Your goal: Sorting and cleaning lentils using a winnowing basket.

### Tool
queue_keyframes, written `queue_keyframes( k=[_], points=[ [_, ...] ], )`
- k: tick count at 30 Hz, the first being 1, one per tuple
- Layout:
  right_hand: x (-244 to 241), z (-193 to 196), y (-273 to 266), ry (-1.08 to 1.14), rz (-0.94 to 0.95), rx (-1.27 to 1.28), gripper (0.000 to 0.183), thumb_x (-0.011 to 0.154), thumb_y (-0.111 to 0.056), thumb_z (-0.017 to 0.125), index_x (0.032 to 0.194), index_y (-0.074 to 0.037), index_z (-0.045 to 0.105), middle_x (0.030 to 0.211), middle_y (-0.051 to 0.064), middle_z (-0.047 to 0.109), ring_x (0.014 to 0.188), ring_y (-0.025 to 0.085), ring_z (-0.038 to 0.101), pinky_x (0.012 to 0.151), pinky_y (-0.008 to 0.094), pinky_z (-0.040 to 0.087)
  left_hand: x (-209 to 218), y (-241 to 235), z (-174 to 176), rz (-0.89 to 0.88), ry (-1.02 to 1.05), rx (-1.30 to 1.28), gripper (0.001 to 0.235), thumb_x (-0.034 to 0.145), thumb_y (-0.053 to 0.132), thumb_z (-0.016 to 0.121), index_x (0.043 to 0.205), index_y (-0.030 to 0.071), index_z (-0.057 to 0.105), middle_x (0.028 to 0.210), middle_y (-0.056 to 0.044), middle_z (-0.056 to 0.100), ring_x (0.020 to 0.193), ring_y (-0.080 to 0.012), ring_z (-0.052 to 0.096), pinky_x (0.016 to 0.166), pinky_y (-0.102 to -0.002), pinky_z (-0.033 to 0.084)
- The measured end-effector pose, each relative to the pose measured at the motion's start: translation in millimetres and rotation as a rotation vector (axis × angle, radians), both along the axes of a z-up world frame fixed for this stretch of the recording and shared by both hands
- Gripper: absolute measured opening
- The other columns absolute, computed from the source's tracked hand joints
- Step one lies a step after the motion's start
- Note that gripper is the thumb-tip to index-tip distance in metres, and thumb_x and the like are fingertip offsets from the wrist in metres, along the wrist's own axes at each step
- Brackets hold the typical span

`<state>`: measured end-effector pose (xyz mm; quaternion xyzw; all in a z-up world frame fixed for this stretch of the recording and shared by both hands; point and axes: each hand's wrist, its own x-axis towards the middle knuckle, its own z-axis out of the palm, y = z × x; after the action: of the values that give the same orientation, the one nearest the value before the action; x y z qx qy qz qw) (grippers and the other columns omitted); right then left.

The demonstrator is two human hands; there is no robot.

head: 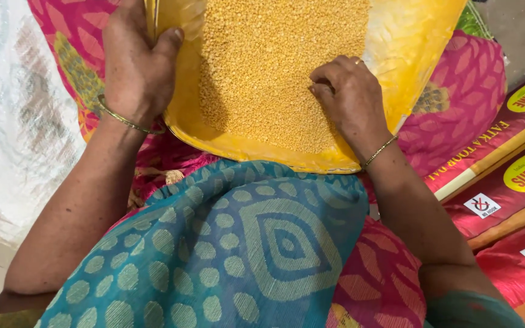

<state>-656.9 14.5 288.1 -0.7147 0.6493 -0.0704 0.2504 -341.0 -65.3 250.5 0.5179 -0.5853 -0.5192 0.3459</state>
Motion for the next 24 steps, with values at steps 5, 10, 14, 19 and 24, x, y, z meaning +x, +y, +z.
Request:
queue_keyframes(
  k=[5, 10, 14, 19, 24],
  points=[
    [-23.1, -0.9, -16.7, 0.026, 0.062, -0.013, 0.004, 0.093, -0.008, 0.076, 0.096, -0.008, 0.072, 0.096, 0.011, 0.069, 0.093, 0.033, 0.065, 0.084, 0.045, 0.052, -7.2, -4.9, 18.2, -0.007, 0.094, -0.112, 0.032, 0.095, -0.011, 0.061, 0.126, -0.012, 0.055, 0.122, -0.021, 0.07, 0.117, -0.0265, 0.07, 0.102, -0.036, 0.052],
    [-87.6, 0.0, -53.8, -0.675, -0.5, 0.091, 0.024, 0.092, 0.001, 0.053, 0.105, -0.005, 0.071, 0.105, 0.0, 0.074, 0.102, 0.01, 0.072, 0.095, 0.024, 0.059, -0.7, -1.5, 5.8, -0.017, -0.022, -0.012, 0.031, 0.102, -0.009, 0.064, 0.133, -0.009, 0.059, 0.125, -0.018, 0.075, 0.117, -0.0235, 0.075, 0.103, -0.035, 0.056],
    [-108.9, -5.0, -54.5, -0.509, -0.416, -0.065, 0.018, 0.094, 0.004, 0.061, 0.107, 0.0, 0.072, 0.105, 0.004, 0.076, 0.099, 0.012, 0.073, 0.091, 0.025, 0.059, -4.1, -3.8, 11.0, -0.021, 0.083, 0.006, 0.039, 0.098, -0.012, 0.058, 0.137, -0.009, 0.058, 0.127, -0.018, 0.074, 0.118, -0.0236, 0.073, 0.104, -0.034, 0.056],
    [-73.9, -0.3, -33.7, -0.186, -0.228, -0.088, 0.011, 0.096, 0.006, 0.073, 0.105, 0.001, 0.076, 0.094, 0.009, 0.078, 0.086, 0.013, 0.074, 0.077, 0.027, 0.057, -6.0, -5.0, 26.7, -0.037, 0.022, -0.138, 0.032, 0.095, -0.013, 0.059, 0.126, -0.013, 0.056, 0.119, -0.02, 0.071, 0.111, -0.0254, 0.07, 0.097, -0.036, 0.053],
    [-41.7, 0.3, -18.0, -0.214, -0.316, 0.041, 0.009, 0.092, -0.001, 0.077, 0.101, 0.0, 0.075, 0.088, 0.009, 0.076, 0.079, 0.014, 0.073, 0.071, 0.028, 0.057, -6.9, -6.1, 22.5, -0.023, 0.056, -0.054, 0.03, 0.095, -0.01, 0.059, 0.125, -0.011, 0.056, 0.119, -0.018, 0.071, 0.112, -0.0235, 0.071, 0.099, -0.034, 0.054]
  ],
)
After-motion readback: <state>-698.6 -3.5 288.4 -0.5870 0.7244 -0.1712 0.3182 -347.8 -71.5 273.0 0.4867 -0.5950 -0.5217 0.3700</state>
